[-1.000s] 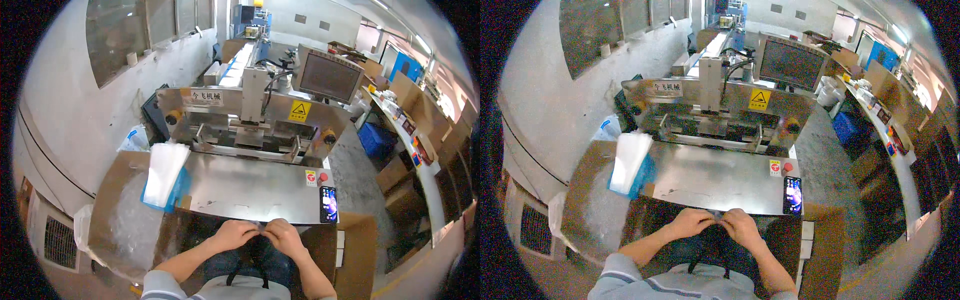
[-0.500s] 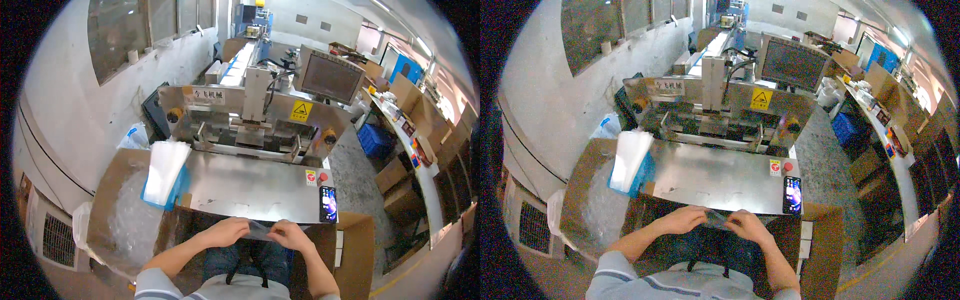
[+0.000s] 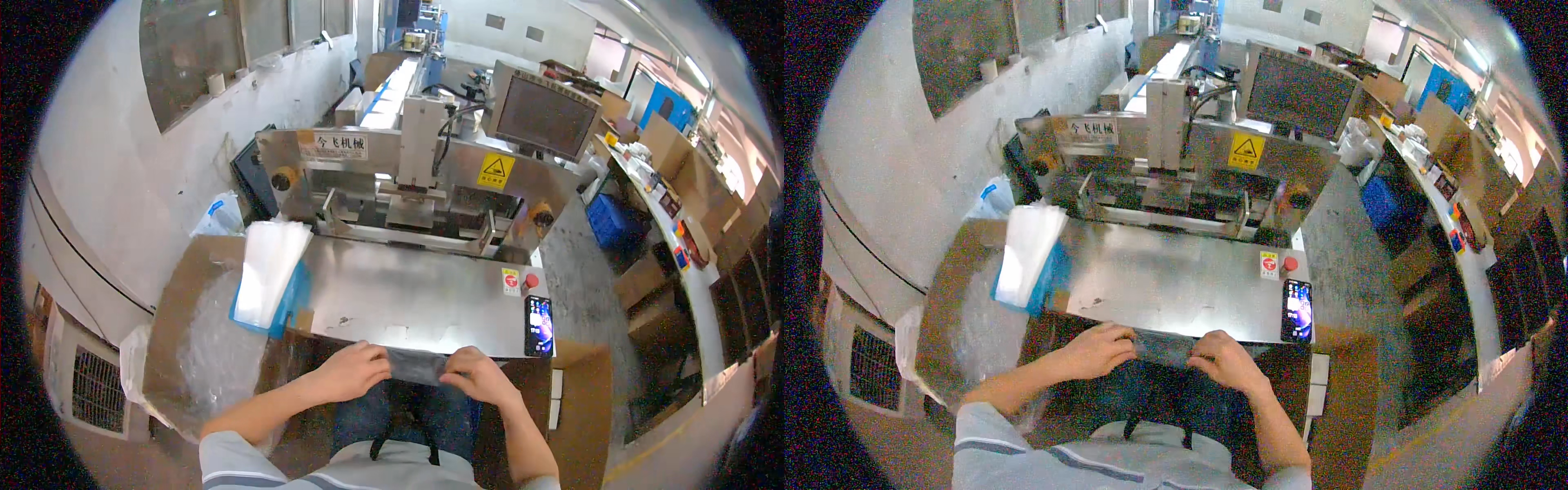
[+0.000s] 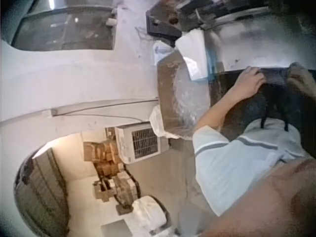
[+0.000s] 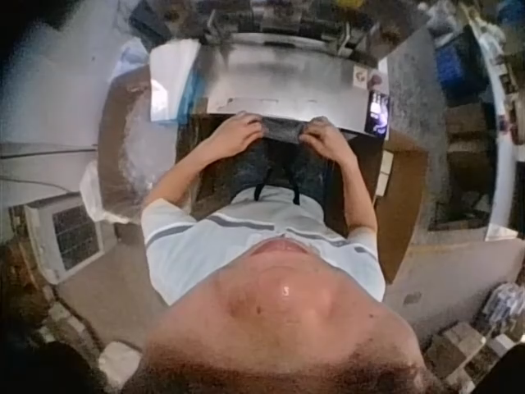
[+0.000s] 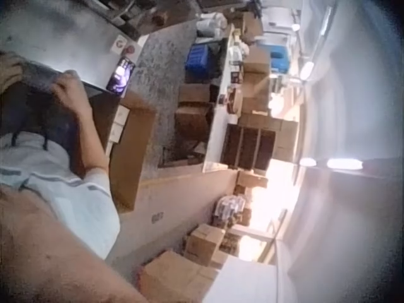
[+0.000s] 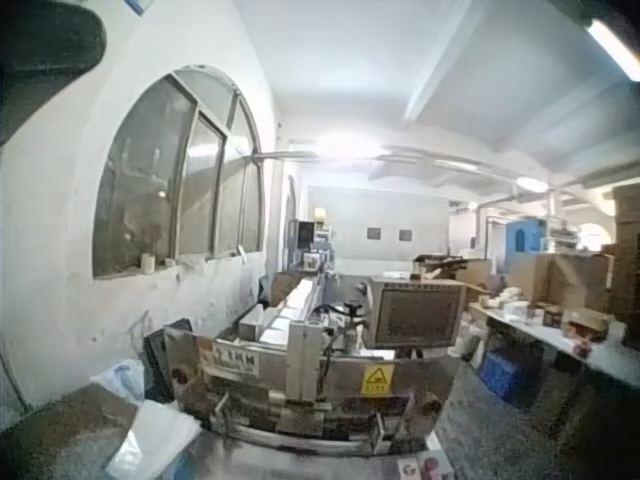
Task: Packaging small white boxes into plastic bags using a heat-sealing machine and placing them into a larger shipping carton.
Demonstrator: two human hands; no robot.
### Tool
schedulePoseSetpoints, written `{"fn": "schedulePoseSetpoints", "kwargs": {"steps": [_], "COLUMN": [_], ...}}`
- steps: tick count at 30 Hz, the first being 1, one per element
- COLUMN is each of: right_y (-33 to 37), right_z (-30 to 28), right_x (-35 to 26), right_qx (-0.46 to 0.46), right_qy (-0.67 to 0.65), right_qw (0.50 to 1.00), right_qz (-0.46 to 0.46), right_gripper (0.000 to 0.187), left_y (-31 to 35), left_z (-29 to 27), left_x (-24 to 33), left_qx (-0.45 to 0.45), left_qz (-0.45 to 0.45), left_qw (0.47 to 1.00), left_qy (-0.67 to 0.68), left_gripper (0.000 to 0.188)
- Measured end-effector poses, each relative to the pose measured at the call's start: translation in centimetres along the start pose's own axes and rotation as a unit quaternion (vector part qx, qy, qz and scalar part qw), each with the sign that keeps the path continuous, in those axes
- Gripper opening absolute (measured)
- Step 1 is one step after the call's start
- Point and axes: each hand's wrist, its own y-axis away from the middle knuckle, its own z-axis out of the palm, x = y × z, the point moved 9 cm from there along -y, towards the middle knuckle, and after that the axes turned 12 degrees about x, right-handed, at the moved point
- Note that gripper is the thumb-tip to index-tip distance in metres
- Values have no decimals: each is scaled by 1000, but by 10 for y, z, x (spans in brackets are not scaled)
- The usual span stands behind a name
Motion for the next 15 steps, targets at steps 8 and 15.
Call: {"fn": "schedulePoseSetpoints", "kwargs": {"steps": [8, 15], "right_y": [6, -32], "right_z": [-9, -7], "right_x": [-8, 24], "right_qx": [-8, 24], "right_qy": [-133, -56], "right_qw": [990, 996], "right_qz": [36, 68], "right_gripper": [11, 15], "left_y": [10, -16], "left_z": [-23, -11], "left_x": [21, -38], "left_qx": [-38, -78], "left_qz": [-48, -136], "left_qw": [991, 986], "left_qy": [117, 54], "left_gripper": [15, 16]}}
